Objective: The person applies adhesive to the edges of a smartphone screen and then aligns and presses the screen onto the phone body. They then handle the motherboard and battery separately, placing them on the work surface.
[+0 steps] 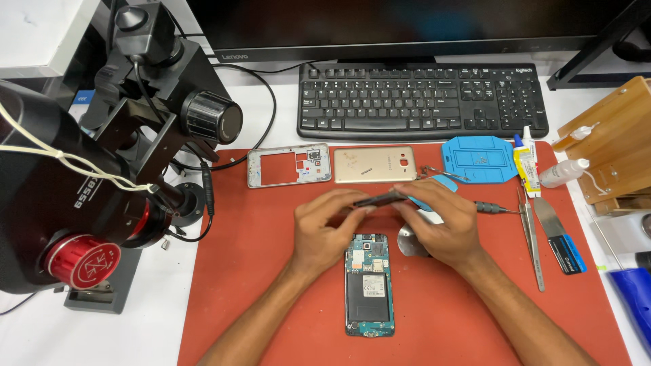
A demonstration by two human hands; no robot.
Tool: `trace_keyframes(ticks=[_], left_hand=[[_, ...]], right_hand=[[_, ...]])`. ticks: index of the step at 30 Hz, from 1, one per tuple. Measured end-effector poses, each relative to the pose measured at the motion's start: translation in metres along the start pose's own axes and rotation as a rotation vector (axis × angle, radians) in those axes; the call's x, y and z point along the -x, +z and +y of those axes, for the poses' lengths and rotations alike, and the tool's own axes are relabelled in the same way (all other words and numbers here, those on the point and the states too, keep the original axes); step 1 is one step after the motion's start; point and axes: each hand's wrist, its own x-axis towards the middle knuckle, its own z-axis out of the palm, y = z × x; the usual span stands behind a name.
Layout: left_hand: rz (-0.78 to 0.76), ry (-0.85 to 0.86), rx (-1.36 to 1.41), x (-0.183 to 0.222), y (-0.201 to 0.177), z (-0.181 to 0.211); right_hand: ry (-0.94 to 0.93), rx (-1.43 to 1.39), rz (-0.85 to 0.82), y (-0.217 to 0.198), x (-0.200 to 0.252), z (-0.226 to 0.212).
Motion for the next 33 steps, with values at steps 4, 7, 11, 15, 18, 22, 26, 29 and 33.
trace_keyframes(ticks=[4, 7, 11, 15, 18, 22, 26, 29, 33], left_hand=[[0.050, -0.347, 0.131, 0.008, 0.003, -0.015], [0.118, -0.601, 0.280, 0.013, 0.005, -0.021], [0.215, -0.738, 0.395, 0.010, 0.006, -0.021], [0.213, -0.764, 0.427, 0.010, 0.007, -0.023], [0.192, -0.783, 0.459, 0.011, 0.008, -0.024], [0.050, -0.692, 0.415, 0.012, 0.009, -0.022], [-0.044, -0.537, 0.306, 0.012, 0.014, -0.011], [-0.065, -0.492, 0.293, 0.011, 0.013, -0.012], [-0.087, -0.451, 0.284, 0.006, 0.008, -0.011]], right_hand=[[0.132, 0.049, 0.044, -0.003, 0.001, 0.000], [0.115, 0.107, -0.004, -0.011, -0.002, 0.006], [0.114, 0.184, -0.139, -0.013, -0.005, 0.007], [0.131, 0.209, -0.246, -0.013, -0.007, 0.004], [0.161, 0.194, -0.218, -0.010, -0.001, 0.004], [0.381, -0.005, -0.148, 0.000, 0.007, 0.001], [0.583, -0.003, -0.080, 0.005, 0.020, 0.007], [0.577, 0.037, -0.091, 0.004, 0.013, -0.001], [0.566, -0.002, -0.221, -0.005, 0.014, 0.010]])
